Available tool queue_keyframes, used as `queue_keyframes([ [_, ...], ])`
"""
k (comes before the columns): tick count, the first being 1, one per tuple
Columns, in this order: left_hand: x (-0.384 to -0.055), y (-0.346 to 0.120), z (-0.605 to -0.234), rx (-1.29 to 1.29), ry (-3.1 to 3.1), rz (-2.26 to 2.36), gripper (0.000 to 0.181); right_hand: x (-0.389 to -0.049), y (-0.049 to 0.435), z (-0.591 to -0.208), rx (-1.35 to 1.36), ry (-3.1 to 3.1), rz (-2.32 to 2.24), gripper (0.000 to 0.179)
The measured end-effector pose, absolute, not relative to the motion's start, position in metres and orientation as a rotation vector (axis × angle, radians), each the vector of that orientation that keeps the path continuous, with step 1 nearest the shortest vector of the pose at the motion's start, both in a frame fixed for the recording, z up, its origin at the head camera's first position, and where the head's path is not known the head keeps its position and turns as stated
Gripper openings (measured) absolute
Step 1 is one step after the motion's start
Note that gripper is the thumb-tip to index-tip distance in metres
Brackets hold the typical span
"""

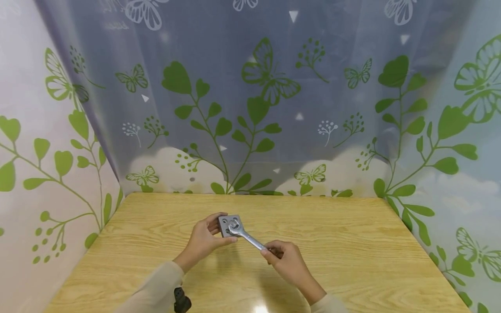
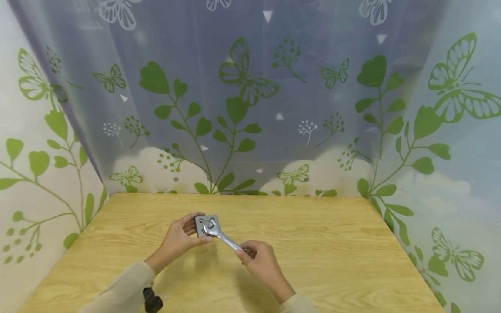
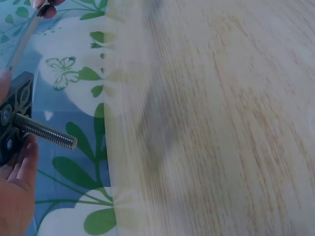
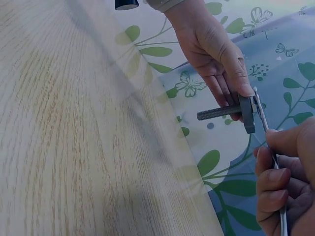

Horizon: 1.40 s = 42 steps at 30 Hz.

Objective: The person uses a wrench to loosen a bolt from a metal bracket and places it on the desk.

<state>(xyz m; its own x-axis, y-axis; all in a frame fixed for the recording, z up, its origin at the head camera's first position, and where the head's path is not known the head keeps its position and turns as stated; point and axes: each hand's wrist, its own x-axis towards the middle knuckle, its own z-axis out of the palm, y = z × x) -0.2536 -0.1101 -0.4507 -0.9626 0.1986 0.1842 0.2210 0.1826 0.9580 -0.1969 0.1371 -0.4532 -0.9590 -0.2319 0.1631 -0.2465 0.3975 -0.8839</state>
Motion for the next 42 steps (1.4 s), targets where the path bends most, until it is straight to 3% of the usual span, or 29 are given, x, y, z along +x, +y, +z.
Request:
queue_keyframes([
  [25, -0.25, -0.104, -0.445, -0.425, -2.368, -1.745, 0.073, -0.187, 0.12, -0.451, 0.265, -2.537, 1.826, 0.027],
  [42, -0.247, -0.101, -0.438, -0.603, -2.367, -1.632, 0.084, -0.183, 0.11, -0.453, 0.156, -2.404, 1.891, 0.022],
])
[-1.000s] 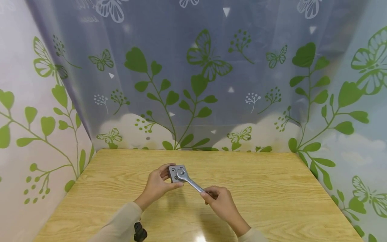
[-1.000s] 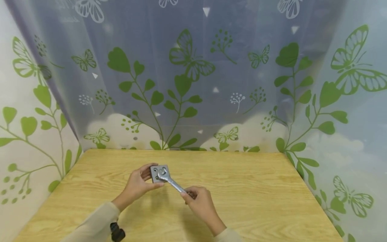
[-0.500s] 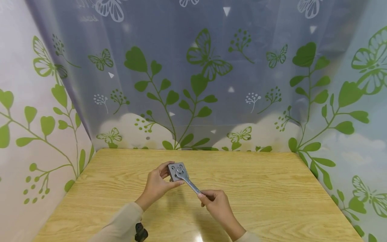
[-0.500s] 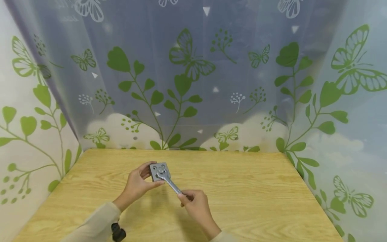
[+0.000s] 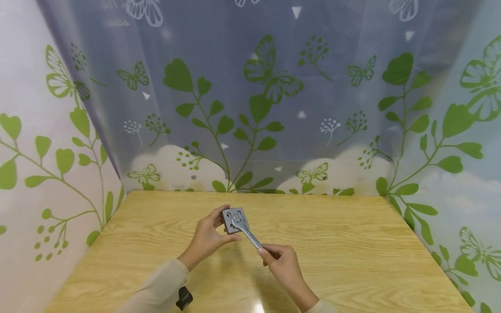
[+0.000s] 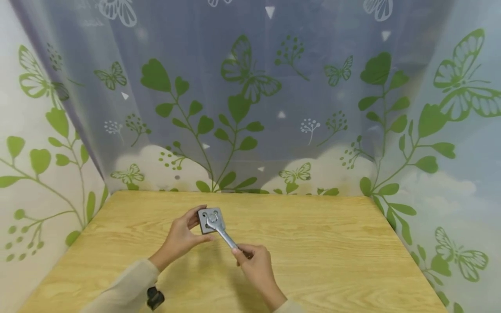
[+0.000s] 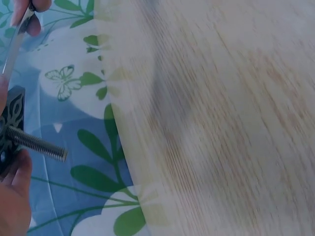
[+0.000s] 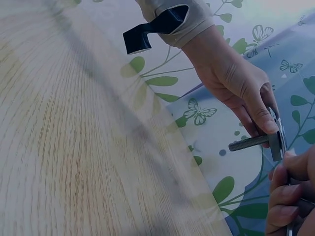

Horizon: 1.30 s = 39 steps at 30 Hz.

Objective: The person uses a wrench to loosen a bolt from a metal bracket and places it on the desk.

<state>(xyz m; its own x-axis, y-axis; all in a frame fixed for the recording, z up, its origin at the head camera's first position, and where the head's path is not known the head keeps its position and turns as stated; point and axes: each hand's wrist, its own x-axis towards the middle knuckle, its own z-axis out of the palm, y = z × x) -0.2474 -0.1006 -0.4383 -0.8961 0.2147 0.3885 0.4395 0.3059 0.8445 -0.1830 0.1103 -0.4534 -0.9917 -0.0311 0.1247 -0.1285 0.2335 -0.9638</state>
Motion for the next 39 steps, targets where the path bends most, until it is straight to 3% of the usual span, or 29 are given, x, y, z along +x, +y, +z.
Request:
queue_keyframes([
  [7, -0.246, -0.1, -0.436, -0.612, -2.365, -1.633, 0.074, -0.188, 0.118, -0.456, 0.218, -2.456, 1.892, 0.024],
  [17, -0.249, -0.116, -0.436, -0.828, -2.441, -1.814, 0.071, -0.227, 0.159, -0.453, 0.625, -2.689, 1.812, 0.03],
  [26, -0.248, -0.118, -0.439, -0.893, -2.48, -1.98, 0.077, -0.274, 0.177, -0.425, 0.958, -2.928, 1.444, 0.027],
  [33, -0.244, -0.114, -0.441, -1.104, -2.53, -2.006, 0.074, -0.301, 0.178, -0.393, 1.272, -3.032, 1.234, 0.021],
  [39, -0.242, -0.105, -0.444, -1.253, -2.506, -2.02, 0.074, -0.312, 0.168, -0.365, 1.372, -3.119, 0.979, 0.016],
])
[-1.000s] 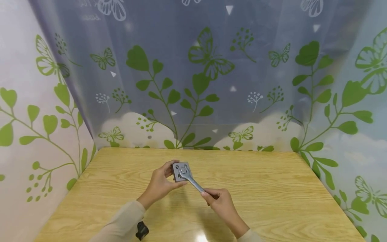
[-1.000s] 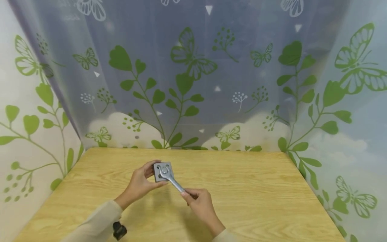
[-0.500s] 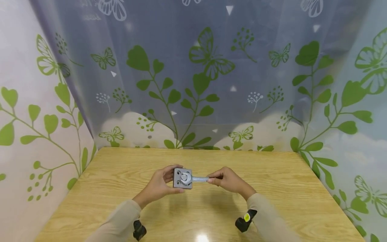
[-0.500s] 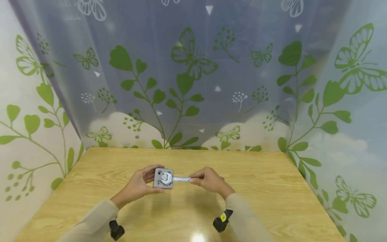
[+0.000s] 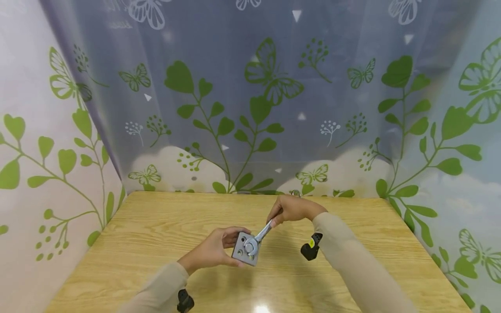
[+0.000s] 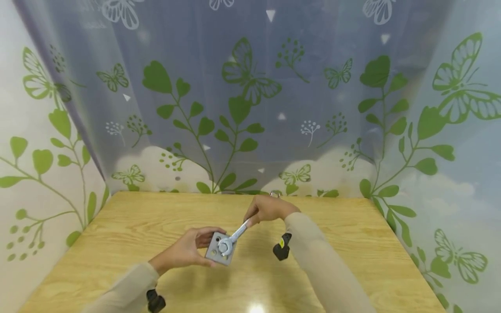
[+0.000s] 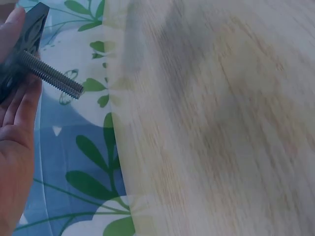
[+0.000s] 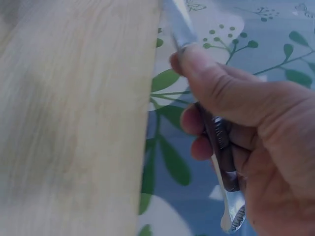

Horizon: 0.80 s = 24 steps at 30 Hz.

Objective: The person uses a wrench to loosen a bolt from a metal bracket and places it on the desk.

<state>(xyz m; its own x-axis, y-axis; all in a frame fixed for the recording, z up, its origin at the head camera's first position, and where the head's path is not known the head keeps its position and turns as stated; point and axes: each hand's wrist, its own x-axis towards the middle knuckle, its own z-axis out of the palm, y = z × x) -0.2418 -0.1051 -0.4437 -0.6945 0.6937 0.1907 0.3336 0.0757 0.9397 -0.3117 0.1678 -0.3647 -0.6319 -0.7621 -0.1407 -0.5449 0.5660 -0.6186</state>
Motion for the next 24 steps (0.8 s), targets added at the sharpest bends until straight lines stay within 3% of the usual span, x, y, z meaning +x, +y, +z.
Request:
queue_keyframes([
  [9, -0.24, -0.096, -0.446, 1.022, 2.042, 1.613, 0.076, -0.311, 0.16, -0.347, -1.017, 2.491, -0.561, 0.014],
  [24, -0.243, -0.101, -0.452, 0.846, 2.278, 1.814, 0.073, -0.296, 0.204, -0.377, -0.979, 2.551, -0.903, 0.019],
])
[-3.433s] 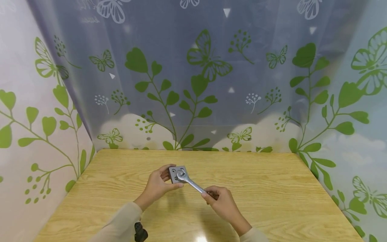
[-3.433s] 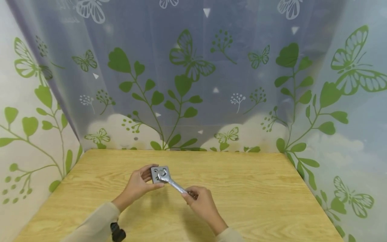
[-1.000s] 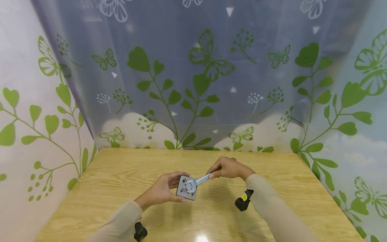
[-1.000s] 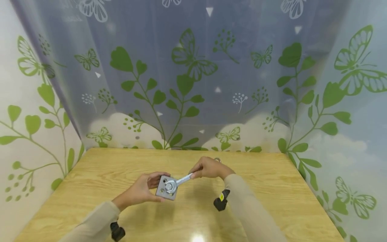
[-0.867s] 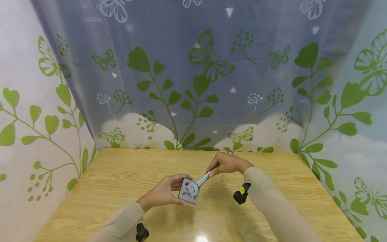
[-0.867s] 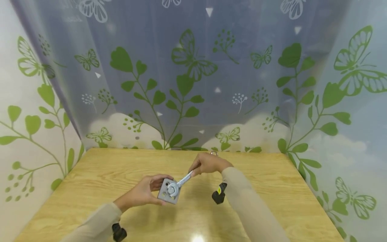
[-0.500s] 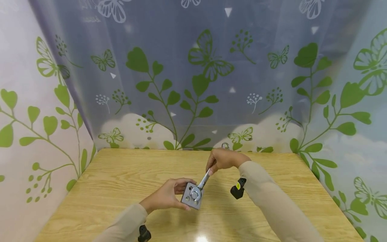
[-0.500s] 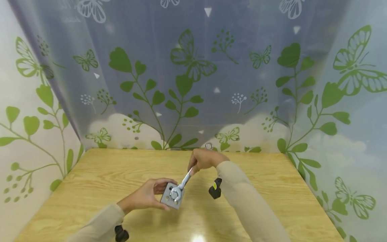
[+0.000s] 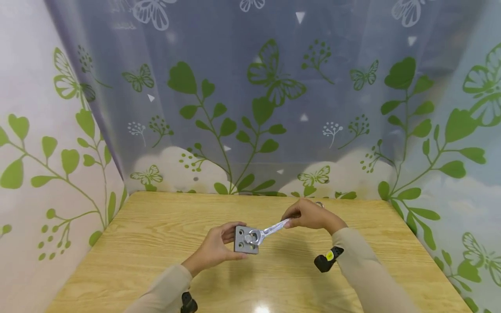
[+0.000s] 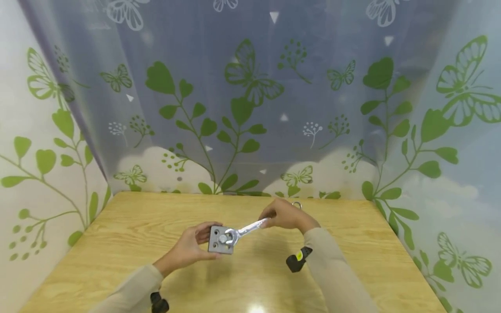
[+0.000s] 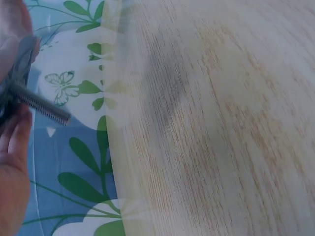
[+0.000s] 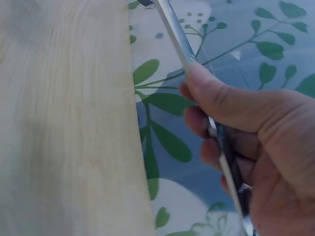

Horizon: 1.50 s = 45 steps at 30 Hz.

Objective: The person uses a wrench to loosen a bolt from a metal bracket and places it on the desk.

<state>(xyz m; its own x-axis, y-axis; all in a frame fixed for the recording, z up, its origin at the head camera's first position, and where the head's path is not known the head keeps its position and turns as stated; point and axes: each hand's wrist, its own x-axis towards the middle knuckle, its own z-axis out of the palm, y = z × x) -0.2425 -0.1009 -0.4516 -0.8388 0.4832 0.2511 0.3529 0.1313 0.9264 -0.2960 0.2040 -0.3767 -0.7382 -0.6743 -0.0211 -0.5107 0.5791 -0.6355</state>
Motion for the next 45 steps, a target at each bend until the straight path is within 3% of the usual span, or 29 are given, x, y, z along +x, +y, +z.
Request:
queue_keyframes([
  [8, -0.24, -0.097, -0.447, 0.614, 2.414, 1.943, 0.073, -0.263, 0.211, -0.415, -0.722, 2.665, -1.207, 0.027],
  [16, -0.241, -0.089, -0.451, 0.499, 2.664, 1.964, 0.078, -0.221, 0.175, -0.439, -0.354, 2.685, -1.607, 0.03],
  [31, -0.242, -0.085, -0.453, 0.551, 2.813, 1.964, 0.073, -0.189, 0.123, -0.453, -0.274, 2.781, -1.692, 0.029],
  [45, -0.238, -0.09, -0.453, 0.53, 2.834, 1.926, 0.074, -0.183, 0.111, -0.461, -0.217, 2.739, -1.697, 0.03],
])
